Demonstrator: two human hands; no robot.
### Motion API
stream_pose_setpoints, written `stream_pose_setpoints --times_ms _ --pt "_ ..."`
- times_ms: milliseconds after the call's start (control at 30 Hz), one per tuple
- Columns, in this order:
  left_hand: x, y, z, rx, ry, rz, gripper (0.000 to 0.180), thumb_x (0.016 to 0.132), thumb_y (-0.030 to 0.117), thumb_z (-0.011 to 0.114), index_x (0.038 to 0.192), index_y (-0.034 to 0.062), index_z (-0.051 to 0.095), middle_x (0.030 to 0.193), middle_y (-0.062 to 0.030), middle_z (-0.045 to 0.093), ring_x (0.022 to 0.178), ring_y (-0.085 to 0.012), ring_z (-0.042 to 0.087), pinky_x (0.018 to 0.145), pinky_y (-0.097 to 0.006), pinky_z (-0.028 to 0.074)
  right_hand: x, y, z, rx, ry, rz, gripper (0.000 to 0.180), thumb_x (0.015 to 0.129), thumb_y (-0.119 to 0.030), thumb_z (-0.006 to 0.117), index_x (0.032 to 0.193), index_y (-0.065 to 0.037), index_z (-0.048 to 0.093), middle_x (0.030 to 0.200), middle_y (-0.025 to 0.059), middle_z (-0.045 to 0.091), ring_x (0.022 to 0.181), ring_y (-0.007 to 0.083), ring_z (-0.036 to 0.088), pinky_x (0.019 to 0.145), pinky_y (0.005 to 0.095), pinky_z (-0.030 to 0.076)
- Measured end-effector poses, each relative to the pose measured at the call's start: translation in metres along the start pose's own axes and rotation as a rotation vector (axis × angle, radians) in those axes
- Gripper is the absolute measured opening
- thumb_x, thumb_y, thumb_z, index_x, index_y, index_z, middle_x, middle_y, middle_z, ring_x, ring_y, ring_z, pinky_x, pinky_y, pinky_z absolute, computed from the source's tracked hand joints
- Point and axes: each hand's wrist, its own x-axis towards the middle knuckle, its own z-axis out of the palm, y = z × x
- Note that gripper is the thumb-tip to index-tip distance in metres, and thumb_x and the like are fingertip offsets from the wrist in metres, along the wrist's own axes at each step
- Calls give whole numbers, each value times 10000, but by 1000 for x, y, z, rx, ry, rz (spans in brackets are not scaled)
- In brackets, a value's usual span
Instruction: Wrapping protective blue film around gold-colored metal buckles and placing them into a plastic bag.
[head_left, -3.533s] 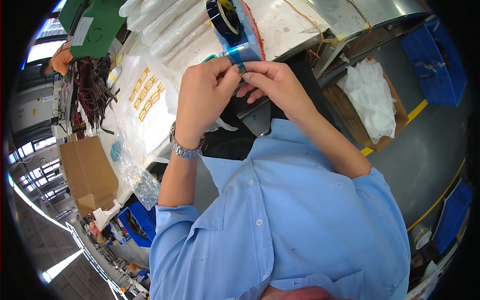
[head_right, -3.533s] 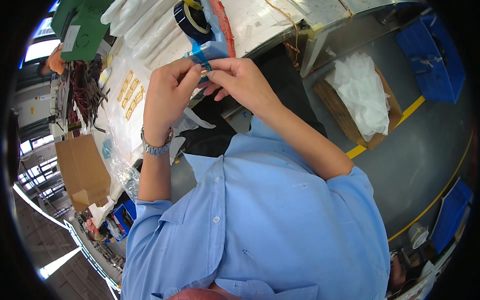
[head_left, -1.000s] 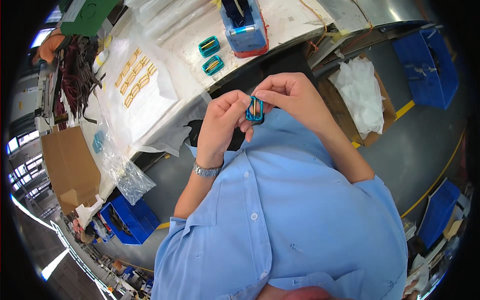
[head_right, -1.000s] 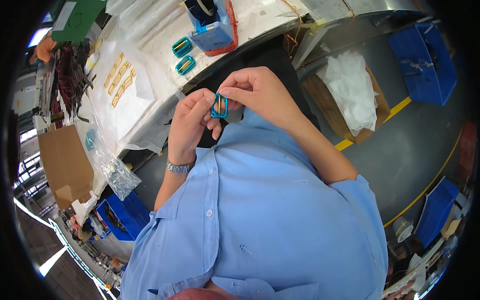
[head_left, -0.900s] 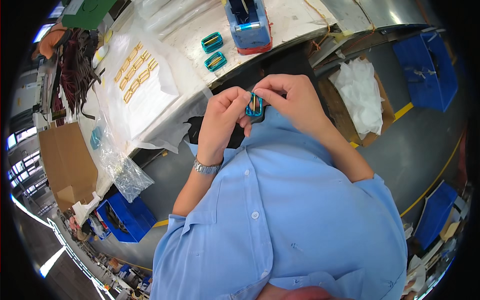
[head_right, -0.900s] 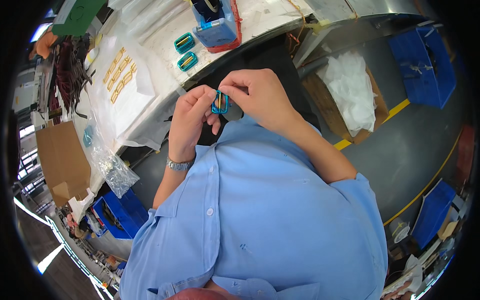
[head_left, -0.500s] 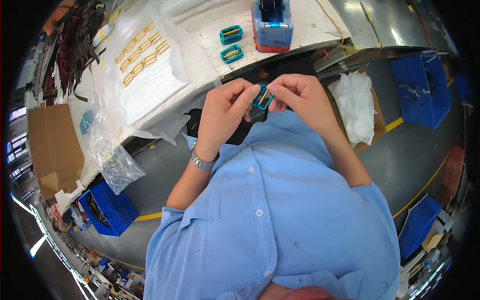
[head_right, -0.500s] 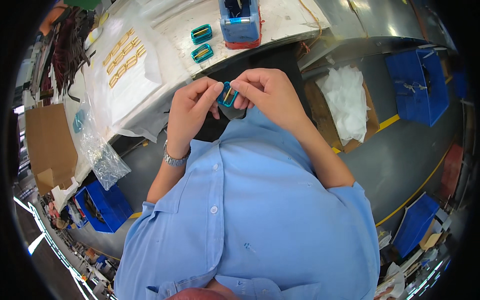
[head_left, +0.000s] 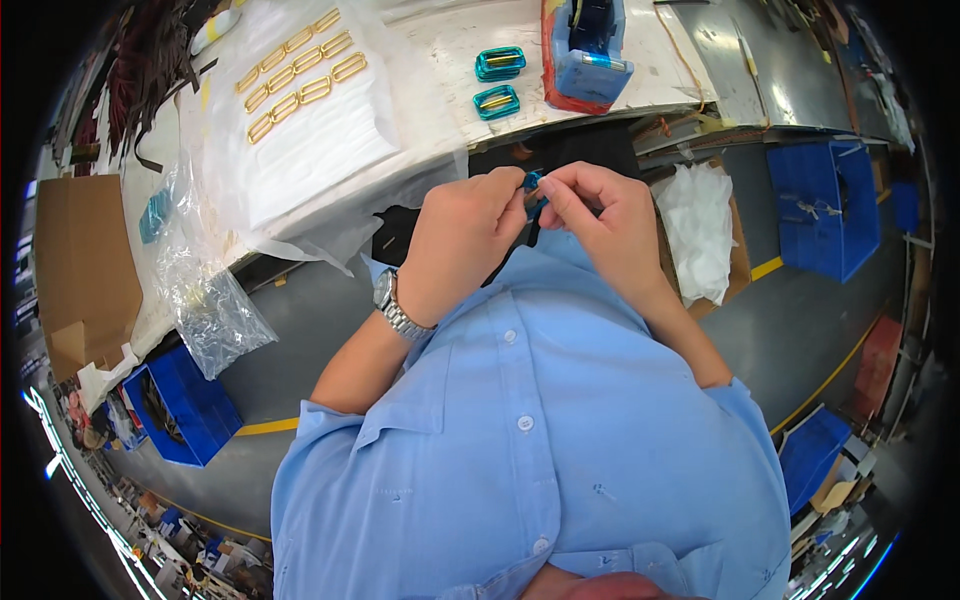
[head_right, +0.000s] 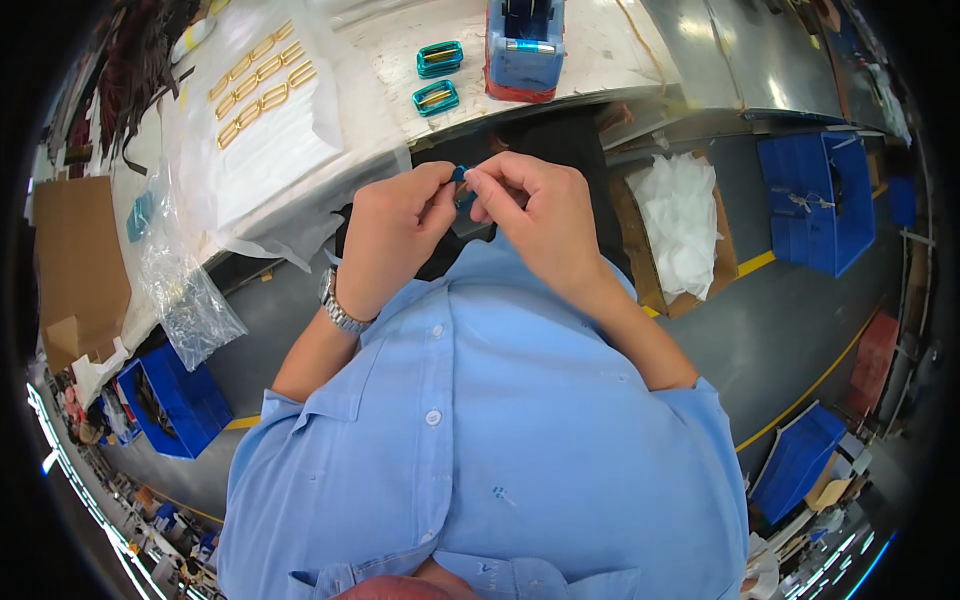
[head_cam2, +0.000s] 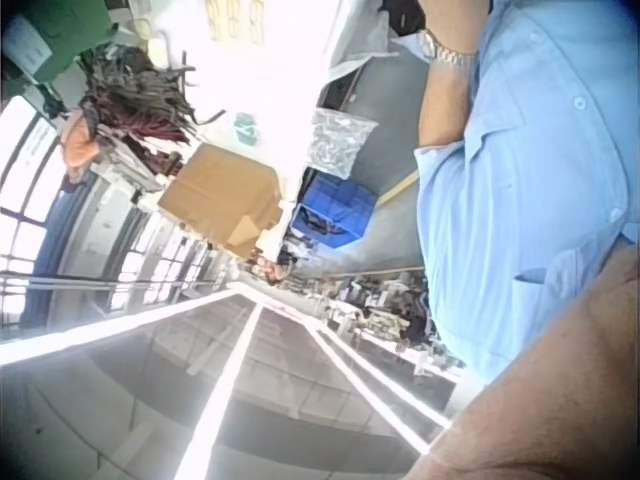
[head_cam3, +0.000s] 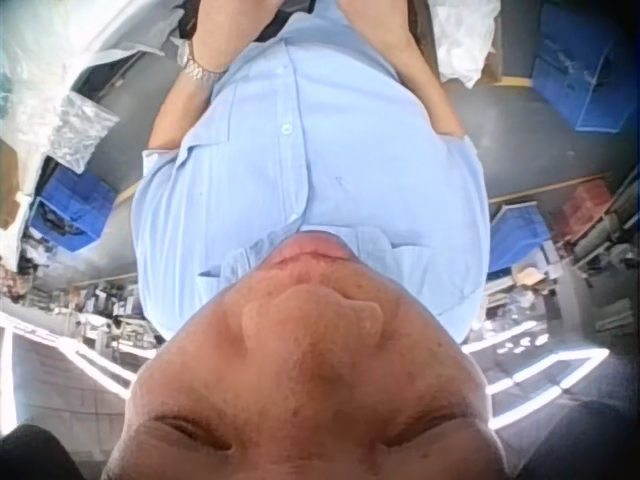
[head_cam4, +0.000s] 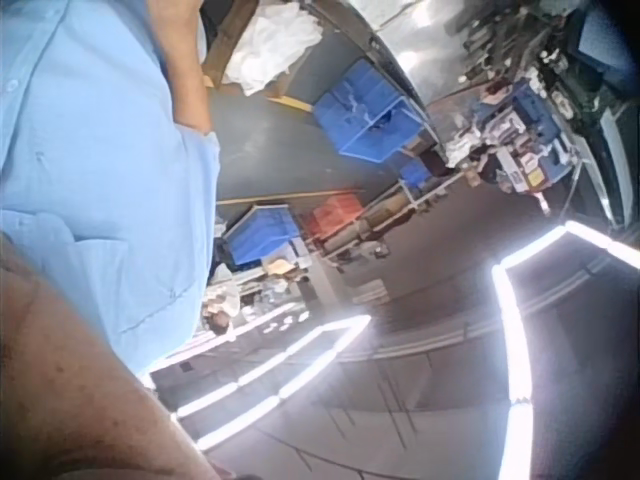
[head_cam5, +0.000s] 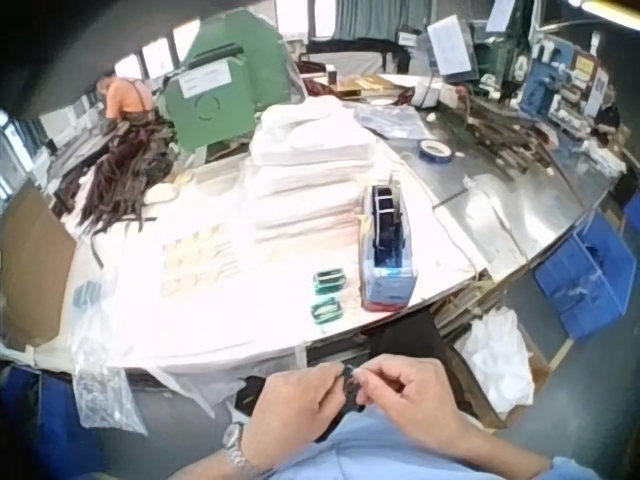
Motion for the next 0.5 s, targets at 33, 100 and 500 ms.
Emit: stream_pose_setpoints --times_ms 33,100,500 --pt "0 -6 3 46 17 82 117 926 35 728 1035 -4 711 781 -133 680 666 -231 705 604 -349 533 1 1 1 -26 12 7 186 1052 -149 681 1014 19 750 778 51 757 710 72 690 645 239 532" --pt "0 -12 2 90 38 162 133 912 33 727 1039 6 698 762 -143 657 649 -266 688 591 -377 516 3 6 0 76 -42 41 191 1062 -151 669 1024 19 747 785 45 750 718 72 685 654 237 531" --pt "3 -19 -14 -334 -209 5 216 1035 43 641 1233 -22 697 803 -58 705 731 -124 711 693 -266 607 -10 18 3 254 0 72 202 1092 -161 633 1054 10 734 816 30 740 743 69 675 685 235 541"
